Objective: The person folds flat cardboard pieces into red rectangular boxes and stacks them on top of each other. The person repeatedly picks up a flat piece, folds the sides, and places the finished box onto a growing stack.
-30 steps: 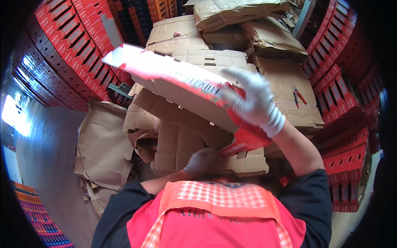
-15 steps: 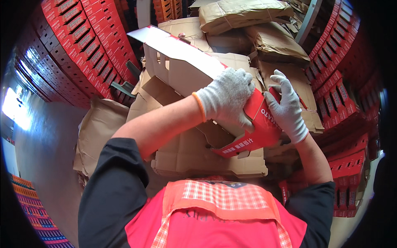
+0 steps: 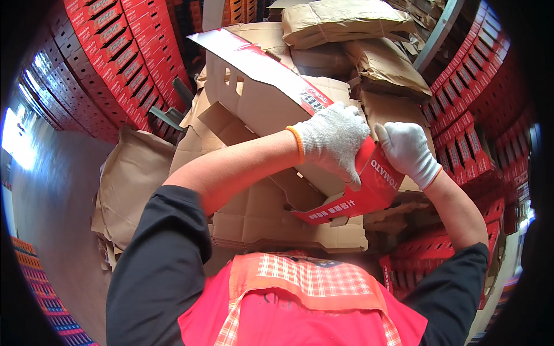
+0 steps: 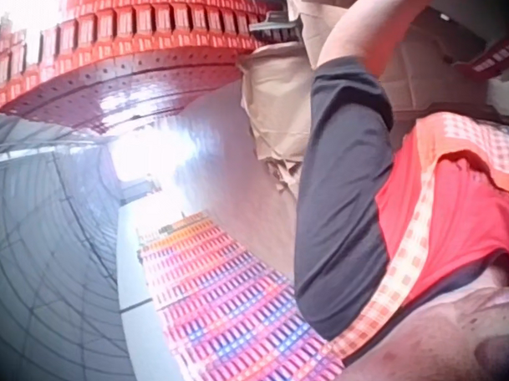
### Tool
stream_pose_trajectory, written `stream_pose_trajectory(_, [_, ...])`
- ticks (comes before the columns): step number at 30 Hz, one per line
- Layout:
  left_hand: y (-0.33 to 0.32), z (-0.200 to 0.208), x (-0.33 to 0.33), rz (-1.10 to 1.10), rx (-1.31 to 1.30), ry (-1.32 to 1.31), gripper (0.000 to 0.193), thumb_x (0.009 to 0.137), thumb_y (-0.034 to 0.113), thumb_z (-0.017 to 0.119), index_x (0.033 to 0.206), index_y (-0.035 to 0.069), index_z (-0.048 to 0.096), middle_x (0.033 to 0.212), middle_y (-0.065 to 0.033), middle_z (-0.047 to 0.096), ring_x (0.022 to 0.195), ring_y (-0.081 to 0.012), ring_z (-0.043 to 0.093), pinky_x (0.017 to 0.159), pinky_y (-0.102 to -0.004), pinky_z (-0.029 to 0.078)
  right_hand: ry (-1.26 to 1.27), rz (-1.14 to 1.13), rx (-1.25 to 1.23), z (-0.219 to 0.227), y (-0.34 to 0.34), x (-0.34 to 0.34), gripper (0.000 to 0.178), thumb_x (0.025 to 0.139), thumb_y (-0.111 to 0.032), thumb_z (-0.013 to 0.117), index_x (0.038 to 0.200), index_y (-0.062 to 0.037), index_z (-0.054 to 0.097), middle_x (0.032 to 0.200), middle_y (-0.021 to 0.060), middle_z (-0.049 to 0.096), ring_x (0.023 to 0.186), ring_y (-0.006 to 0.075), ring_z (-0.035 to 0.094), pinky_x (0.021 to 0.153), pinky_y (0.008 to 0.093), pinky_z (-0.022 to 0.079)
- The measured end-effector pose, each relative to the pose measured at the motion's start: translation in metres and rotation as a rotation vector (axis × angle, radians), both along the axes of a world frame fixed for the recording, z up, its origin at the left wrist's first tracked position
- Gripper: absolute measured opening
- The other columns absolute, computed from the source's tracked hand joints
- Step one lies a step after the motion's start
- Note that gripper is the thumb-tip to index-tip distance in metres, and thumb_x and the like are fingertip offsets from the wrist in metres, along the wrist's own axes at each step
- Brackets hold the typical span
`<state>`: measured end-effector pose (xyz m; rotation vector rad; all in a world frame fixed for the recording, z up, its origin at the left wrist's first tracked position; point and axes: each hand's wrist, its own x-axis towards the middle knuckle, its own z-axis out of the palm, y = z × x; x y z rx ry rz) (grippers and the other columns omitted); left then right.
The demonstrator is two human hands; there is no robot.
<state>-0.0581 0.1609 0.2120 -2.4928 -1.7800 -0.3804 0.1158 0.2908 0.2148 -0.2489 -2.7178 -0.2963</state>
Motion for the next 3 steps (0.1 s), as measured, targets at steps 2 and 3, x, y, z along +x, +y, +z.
stream_pose_trajectory(2, [-0.0008, -0.0002, -0.003, -0.025, -0.001, 0.006, 0.086, 0.05, 0.068, 0.079, 0.095, -0.003, 0.066, 0.098, -0.0183, 0.064, 0.101, -0.0339, 0.059, 0.091, -0.0424, 0.048, -0.023, -0.03, 0.01, -0.0038, -0.0026, -0.0015, 0.043, 0.099, -0.033, 0.052, 0.067, -0.0052, 0.061, 0.061, 0.0163, 0.061, 0.057, 0.0356, 0.062, 0.055, 0.0444, 0.049])
stream_pose_trajectory(3, [-0.0025, -0.0021, -0.0037, -0.033, -0.003, 0.011, 0.085, 0.051, 0.067, 0.078, 0.096, -0.003, 0.066, 0.1, -0.0182, 0.065, 0.102, -0.0338, 0.059, 0.092, -0.0421, 0.047, -0.004, -0.032, -0.029, -0.0041, -0.0023, -0.0013, 0.043, 0.098, -0.034, 0.054, 0.066, -0.0054, 0.061, 0.061, 0.0163, 0.062, 0.056, 0.0355, 0.062, 0.055, 0.0445, 0.049])
